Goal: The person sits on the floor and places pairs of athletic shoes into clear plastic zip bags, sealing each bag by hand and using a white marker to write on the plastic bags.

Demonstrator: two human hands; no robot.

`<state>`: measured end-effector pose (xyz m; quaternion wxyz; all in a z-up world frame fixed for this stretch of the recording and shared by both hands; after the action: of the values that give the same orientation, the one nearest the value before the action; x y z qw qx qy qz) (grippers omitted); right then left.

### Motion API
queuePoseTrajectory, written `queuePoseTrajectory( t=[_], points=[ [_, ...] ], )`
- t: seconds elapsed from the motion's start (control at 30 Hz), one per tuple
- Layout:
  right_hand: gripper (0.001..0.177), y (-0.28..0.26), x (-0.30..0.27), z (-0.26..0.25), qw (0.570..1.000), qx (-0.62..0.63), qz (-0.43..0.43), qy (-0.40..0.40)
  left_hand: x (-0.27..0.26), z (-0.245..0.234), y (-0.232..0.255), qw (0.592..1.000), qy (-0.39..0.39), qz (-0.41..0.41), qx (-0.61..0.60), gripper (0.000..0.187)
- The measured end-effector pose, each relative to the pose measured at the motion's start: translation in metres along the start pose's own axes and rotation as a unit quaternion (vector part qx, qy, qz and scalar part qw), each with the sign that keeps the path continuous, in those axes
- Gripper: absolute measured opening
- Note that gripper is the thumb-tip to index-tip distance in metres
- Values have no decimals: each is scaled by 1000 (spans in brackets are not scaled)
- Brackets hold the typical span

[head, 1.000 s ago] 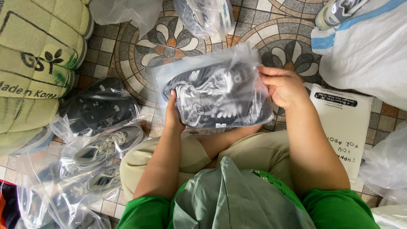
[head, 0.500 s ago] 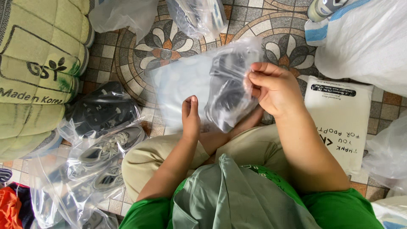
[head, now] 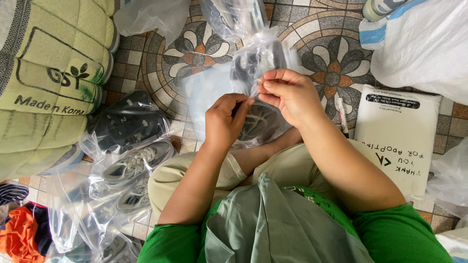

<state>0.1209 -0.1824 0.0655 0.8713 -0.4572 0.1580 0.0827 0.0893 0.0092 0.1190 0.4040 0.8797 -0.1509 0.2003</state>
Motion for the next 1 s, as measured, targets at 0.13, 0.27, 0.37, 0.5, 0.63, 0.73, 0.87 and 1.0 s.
queuePoseTrajectory(
  t=[0.13,0.27,0.37,0.5,0.63,0.73,0.87,1.0],
  points=[
    [19,-17,-16,-7,997,-66,-29,25,-4,-11,0,993,23,-46,-109,11],
    [19,-14,-20,-23,968,-229,-88,42,-16,-1,-26,974,21,-133,-182,14],
    [28,-18,-30,0,941,-322,-101,-24,-17,0,-25,958,7,-178,-225,14],
    [47,-8,-27,8,933,-342,-105,-34,-13,13,-15,920,-14,-242,-309,23],
    [31,-8,-32,14,927,-367,-57,-53,-37,40,-34,805,50,-405,-431,20],
    [23,-11,-37,12,917,-391,-55,-58,-35,44,-40,772,48,-462,-433,30],
    [14,-17,-35,9,880,-461,-70,-89,-19,44,-41,880,-149,-394,-218,45],
    [13,-17,-39,13,884,-452,-48,-108,-20,64,-58,907,-176,-348,-157,32]
  ],
)
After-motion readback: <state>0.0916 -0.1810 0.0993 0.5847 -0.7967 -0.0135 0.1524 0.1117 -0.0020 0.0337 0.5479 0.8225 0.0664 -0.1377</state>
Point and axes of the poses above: each hand's wrist, its own x-axis towards the middle knuckle, its own z-axis out of the palm, y = z × x, the point moved 7 cm from there along x, towards the middle knuckle
